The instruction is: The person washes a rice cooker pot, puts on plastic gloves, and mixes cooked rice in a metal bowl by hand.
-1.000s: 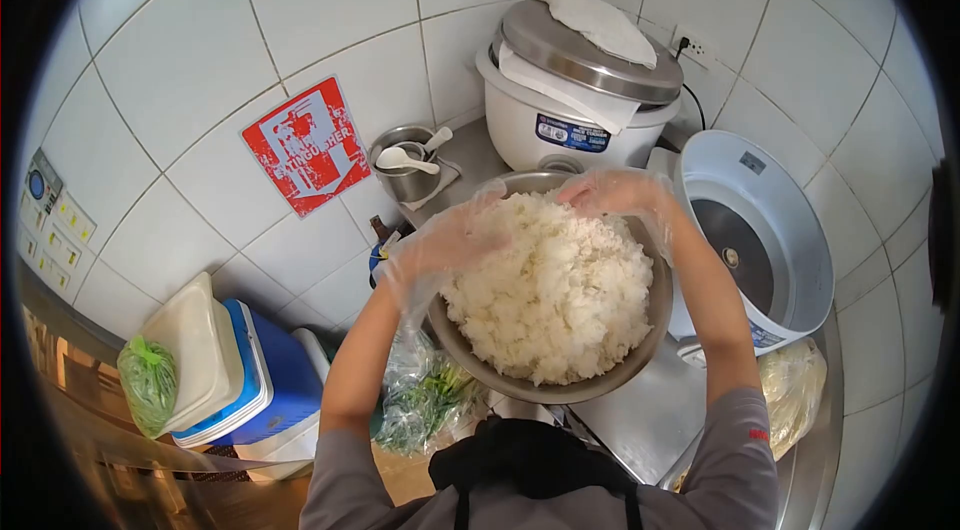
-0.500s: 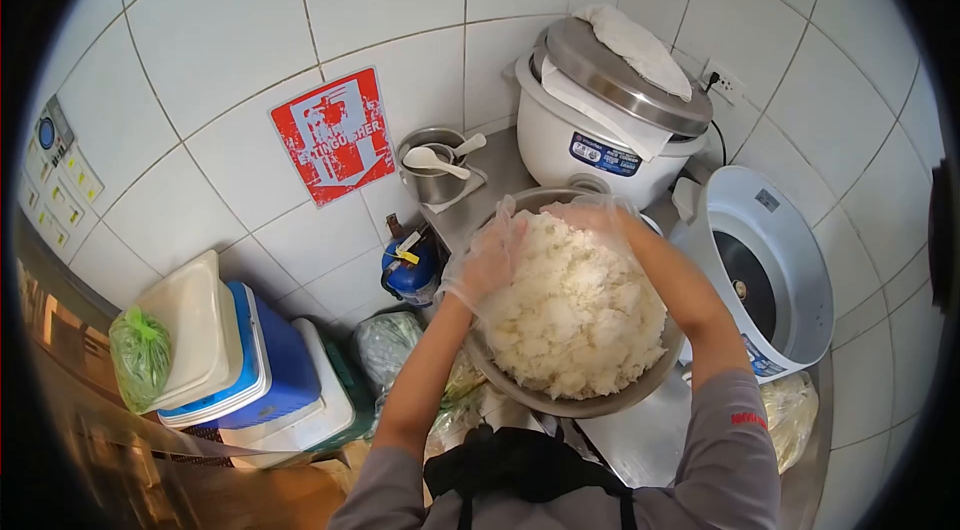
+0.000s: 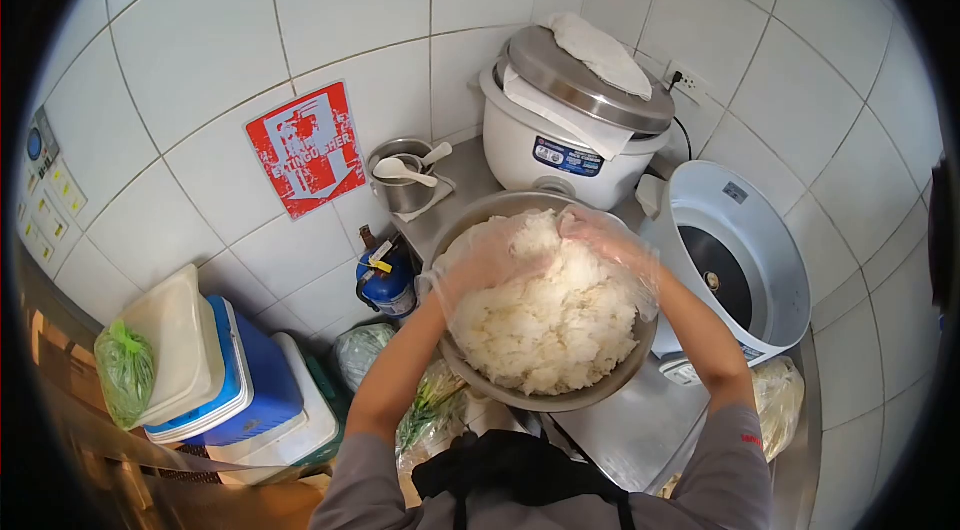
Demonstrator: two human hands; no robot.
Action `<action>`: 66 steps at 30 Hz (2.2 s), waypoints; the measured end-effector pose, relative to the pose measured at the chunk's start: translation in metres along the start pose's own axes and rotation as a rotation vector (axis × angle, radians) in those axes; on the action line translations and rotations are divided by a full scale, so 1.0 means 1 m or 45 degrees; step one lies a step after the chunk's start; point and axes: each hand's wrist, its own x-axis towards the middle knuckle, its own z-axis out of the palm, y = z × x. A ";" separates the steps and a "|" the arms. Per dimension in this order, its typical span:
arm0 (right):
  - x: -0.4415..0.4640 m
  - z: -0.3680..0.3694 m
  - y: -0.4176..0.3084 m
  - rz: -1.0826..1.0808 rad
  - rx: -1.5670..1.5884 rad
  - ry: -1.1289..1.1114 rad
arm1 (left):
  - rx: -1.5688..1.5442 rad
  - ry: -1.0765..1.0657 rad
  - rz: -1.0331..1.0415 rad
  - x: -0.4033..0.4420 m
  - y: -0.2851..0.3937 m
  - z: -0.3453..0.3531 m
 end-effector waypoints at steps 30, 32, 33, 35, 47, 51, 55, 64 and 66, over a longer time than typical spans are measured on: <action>-0.034 -0.027 -0.016 -0.016 -0.506 -0.111 | 0.836 -0.023 0.525 -0.015 -0.028 -0.008; -0.035 -0.015 -0.011 -0.086 -0.722 -0.032 | 0.796 -0.114 0.340 -0.026 -0.023 -0.002; -0.032 -0.011 -0.008 -0.122 -0.831 0.014 | 0.778 -0.159 0.254 -0.026 -0.019 -0.003; -0.021 -0.001 0.015 -0.127 -0.809 0.177 | 0.619 -0.194 0.218 -0.020 -0.022 -0.007; -0.010 -0.036 -0.052 0.177 -0.683 -0.024 | 0.138 -0.208 -0.118 0.008 0.035 -0.034; -0.022 -0.023 -0.033 0.001 -0.493 0.126 | 0.300 -0.273 0.295 0.003 0.037 -0.025; -0.054 -0.034 -0.022 -0.110 -0.656 0.000 | 0.530 -0.415 0.450 -0.025 0.073 -0.017; -0.115 0.002 0.018 0.002 -0.510 0.076 | 0.769 -0.387 0.542 -0.065 0.081 0.059; -0.129 0.007 0.011 0.017 -0.578 0.084 | 0.652 -0.289 0.515 -0.063 0.047 0.055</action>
